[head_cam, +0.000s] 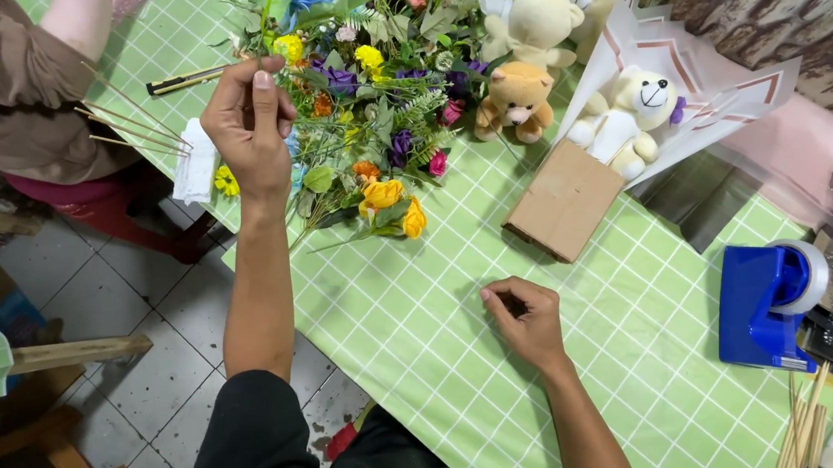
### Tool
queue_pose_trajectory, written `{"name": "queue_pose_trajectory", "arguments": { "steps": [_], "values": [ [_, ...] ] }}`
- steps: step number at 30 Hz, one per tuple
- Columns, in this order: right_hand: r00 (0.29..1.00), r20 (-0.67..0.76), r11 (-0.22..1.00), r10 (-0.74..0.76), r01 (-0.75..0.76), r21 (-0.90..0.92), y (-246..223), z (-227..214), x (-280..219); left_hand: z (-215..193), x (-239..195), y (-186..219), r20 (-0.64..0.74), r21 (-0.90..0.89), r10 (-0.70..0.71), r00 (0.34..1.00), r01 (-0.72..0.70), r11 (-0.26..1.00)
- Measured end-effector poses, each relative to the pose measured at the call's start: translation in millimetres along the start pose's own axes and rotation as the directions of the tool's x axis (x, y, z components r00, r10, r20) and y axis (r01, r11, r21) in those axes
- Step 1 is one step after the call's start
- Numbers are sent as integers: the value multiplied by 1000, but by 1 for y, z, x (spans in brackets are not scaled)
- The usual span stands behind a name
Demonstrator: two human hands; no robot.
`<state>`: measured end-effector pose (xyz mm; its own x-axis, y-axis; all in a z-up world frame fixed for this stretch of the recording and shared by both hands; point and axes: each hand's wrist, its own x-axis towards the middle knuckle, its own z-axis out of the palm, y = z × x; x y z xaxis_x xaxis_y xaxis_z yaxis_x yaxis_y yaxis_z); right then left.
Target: Assembling flower heads onto wooden sticks to create floral picks for arrangements.
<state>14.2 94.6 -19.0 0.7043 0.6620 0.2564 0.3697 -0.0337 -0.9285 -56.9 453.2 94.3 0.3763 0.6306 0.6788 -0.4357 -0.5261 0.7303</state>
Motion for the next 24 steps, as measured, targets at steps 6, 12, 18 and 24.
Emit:
{"name": "queue_pose_trajectory", "arguments": {
  "steps": [6, 12, 18, 24],
  "values": [
    [1000, -5, 1000, 5, -5, -1, 0, 1, -1, 17, -27, 7, 120, -118, -149, 982, 163, 980],
    [992, -78, 992, -100, 105, 68, -42, -8, 8, 86, -111, 51, 399, -273, -331, 855, 455, 847],
    [913, -359, 968, -194, 238, 83, -66, -64, 7, 158, -157, 85, 666, -336, -305, 680, 640, 692],
    [914, -387, 956, -118, 210, 205, -50, -116, -3, 209, -182, 95, 716, -240, -256, 649, 574, 783]
  ]
}}
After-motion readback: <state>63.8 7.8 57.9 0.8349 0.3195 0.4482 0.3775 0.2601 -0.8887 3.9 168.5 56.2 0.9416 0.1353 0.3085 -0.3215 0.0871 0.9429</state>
